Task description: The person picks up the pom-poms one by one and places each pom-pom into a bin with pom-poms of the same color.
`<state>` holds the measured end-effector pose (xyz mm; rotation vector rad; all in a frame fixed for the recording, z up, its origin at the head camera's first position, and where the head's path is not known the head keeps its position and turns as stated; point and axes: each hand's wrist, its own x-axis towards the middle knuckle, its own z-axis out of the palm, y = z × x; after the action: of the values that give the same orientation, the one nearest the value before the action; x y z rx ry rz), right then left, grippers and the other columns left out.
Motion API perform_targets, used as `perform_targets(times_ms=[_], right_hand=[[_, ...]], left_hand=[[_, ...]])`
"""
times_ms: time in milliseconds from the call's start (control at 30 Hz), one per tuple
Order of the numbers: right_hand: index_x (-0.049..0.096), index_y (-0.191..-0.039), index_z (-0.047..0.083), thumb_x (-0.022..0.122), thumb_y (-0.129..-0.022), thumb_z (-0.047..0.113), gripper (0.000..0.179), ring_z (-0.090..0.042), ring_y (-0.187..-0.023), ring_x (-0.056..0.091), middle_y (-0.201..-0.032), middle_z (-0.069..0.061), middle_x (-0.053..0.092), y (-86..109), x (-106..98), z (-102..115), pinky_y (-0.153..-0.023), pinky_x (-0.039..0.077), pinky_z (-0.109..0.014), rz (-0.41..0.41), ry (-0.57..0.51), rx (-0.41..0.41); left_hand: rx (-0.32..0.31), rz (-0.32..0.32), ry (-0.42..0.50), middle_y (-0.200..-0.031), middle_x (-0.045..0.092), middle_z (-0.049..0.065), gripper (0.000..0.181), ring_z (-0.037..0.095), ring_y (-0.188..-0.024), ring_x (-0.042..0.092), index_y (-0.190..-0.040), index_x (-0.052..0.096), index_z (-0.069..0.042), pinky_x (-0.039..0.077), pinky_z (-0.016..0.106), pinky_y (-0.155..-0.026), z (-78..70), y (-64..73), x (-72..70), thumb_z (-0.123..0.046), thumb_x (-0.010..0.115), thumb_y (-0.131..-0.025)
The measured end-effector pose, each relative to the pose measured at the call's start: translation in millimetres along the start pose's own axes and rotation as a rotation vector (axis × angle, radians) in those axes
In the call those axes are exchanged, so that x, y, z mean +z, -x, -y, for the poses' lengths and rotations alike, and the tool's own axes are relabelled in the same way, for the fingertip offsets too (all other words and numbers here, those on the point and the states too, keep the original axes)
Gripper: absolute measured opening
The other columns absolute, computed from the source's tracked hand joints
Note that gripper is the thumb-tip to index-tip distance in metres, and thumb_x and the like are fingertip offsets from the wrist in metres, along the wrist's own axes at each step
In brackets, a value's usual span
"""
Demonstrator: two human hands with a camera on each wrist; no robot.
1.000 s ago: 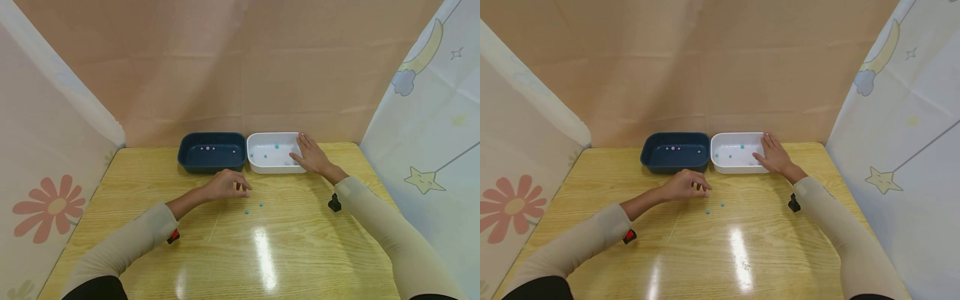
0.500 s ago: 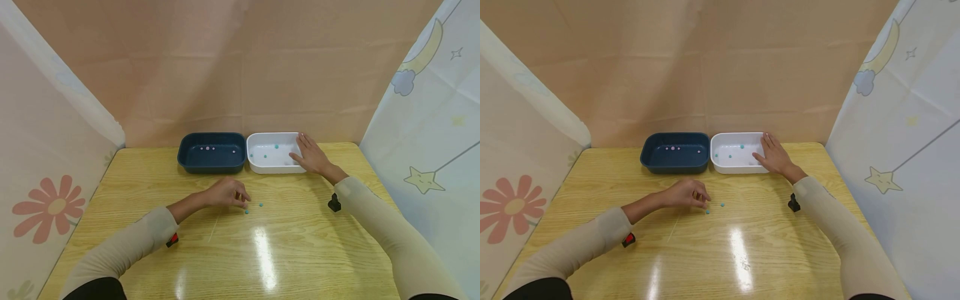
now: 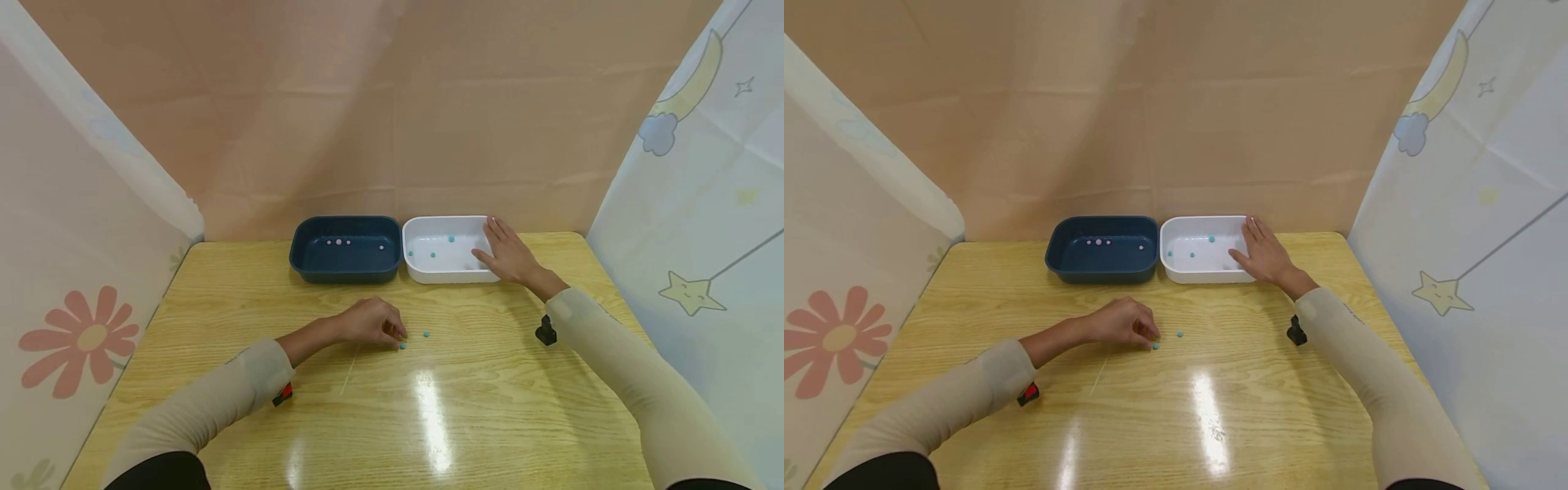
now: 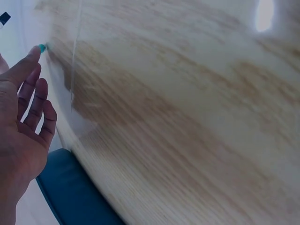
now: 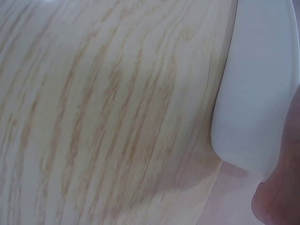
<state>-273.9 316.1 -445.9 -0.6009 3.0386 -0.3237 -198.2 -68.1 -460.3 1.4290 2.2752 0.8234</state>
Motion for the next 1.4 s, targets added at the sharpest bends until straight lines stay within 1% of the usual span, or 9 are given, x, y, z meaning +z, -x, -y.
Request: perform_targets(times_ms=[300, 567, 933, 1400], right_hand=[[0.011, -0.163, -0.014, 0.041, -0.113, 0.048, 0.085, -0.044, -0.163, -0.001, -0.174, -0.029, 0.001, -1.7, -0.7, 1.4, -0.132, 0.002, -0.054, 0.003, 0.007, 0.010], [0.011, -0.163, -0.014, 0.039, -0.113, 0.048, 0.085, -0.044, -0.163, 0.000, -0.174, -0.029, 0.001, -2.9, -0.8, 1.1, -0.132, 0.002, -0.054, 0.006, 0.014, 0.002], [0.010, -0.163, -0.014, 0.041, -0.113, 0.046, 0.084, -0.043, -0.163, -0.002, -0.174, -0.029, 0.000, -1.7, -0.4, 0.6, -0.132, 0.001, -0.054, 0.009, 0.023, 0.016], [0.011, -0.163, -0.014, 0.041, -0.113, 0.046, 0.084, -0.044, -0.163, -0.001, -0.174, -0.029, 0.001, -1.6, 0.9, -0.6, -0.132, 0.002, -0.054, 0.005, 0.012, 0.011]], left_hand=[[-0.025, 0.030, 0.008, -0.093, 0.077, -0.008, 0.014, -0.005, -0.078, 0.062, -0.103, 0.086, -0.014, 0.053, 0.017, -0.071, 1.2, -2.2, 3.3, -0.016, 0.087, -0.090], [-0.040, 0.050, 0.008, -0.088, 0.074, -0.013, 0.007, -0.005, -0.077, 0.060, -0.098, 0.086, -0.018, 0.052, 0.018, -0.071, 3.7, -5.3, 6.1, -0.019, 0.086, -0.091], [-0.028, 0.041, -0.009, -0.086, 0.072, -0.015, 0.004, -0.005, -0.076, 0.059, -0.094, 0.086, -0.020, 0.050, 0.017, -0.069, 5.8, -6.5, 8.0, -0.022, 0.088, -0.090], [-0.021, 0.012, 0.031, -0.087, 0.074, -0.014, 0.005, -0.005, -0.077, 0.061, -0.095, 0.086, -0.018, 0.052, 0.018, -0.070, 8.1, -5.7, 7.7, -0.021, 0.087, -0.091]])
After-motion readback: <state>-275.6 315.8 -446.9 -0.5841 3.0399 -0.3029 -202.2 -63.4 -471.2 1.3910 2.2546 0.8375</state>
